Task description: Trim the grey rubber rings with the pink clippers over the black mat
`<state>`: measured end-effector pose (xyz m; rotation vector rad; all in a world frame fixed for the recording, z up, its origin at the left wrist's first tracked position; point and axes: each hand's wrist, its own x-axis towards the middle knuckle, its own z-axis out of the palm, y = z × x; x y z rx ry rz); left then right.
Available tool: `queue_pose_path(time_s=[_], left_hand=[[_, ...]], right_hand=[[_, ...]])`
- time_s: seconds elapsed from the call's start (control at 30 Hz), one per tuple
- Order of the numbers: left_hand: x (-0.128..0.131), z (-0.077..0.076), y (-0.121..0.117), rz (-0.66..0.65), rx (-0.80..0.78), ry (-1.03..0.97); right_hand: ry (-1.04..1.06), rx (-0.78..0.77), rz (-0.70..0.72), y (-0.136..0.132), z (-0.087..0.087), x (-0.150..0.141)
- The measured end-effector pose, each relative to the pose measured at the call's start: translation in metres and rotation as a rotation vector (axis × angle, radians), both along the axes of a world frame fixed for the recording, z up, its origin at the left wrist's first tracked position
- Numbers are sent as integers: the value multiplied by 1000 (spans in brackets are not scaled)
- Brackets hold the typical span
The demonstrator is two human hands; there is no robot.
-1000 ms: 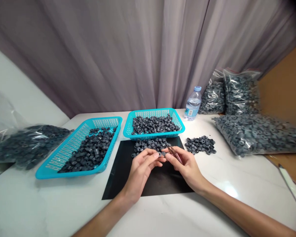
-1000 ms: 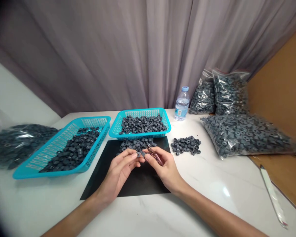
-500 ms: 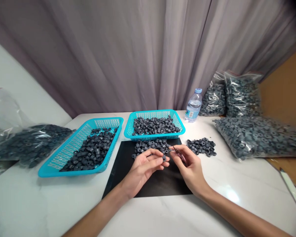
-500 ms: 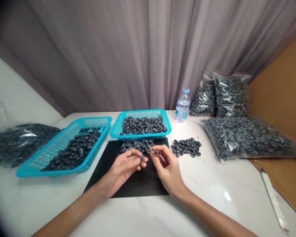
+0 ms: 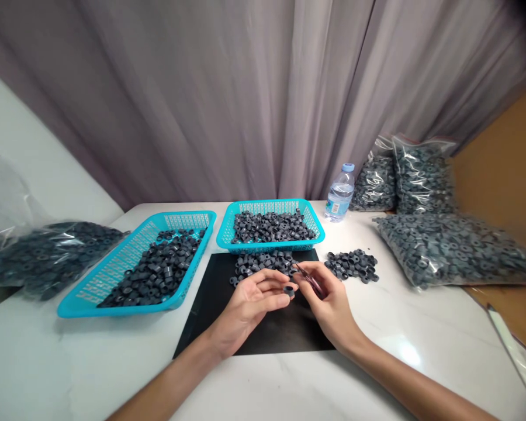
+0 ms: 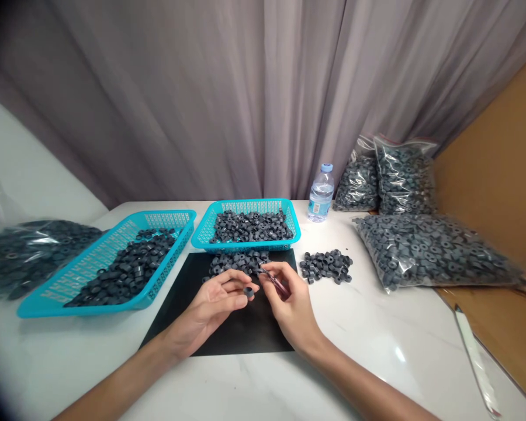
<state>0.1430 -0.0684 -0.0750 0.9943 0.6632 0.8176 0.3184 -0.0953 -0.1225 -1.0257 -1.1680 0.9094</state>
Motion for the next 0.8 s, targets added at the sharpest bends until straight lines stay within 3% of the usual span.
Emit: queue_pose_path(time_s=[0.53,0.6,0.67,0.73,0.8], left_hand=[[-3,2,0,-18,66,69],[-5,7,1,-3,190,165],[-11,17,4,46,413,355],[-23,30,10,183,676,600],[-43,45,20,410,874,816]], right_hand=[[-38,8,-9,0,1,0],[-45,0,0,0,1,0],[-53,-11,10,-1,-1,-1],[-68,-20,5,-1,-3,-1],[-84,-23,-9,0,-5,-2]])
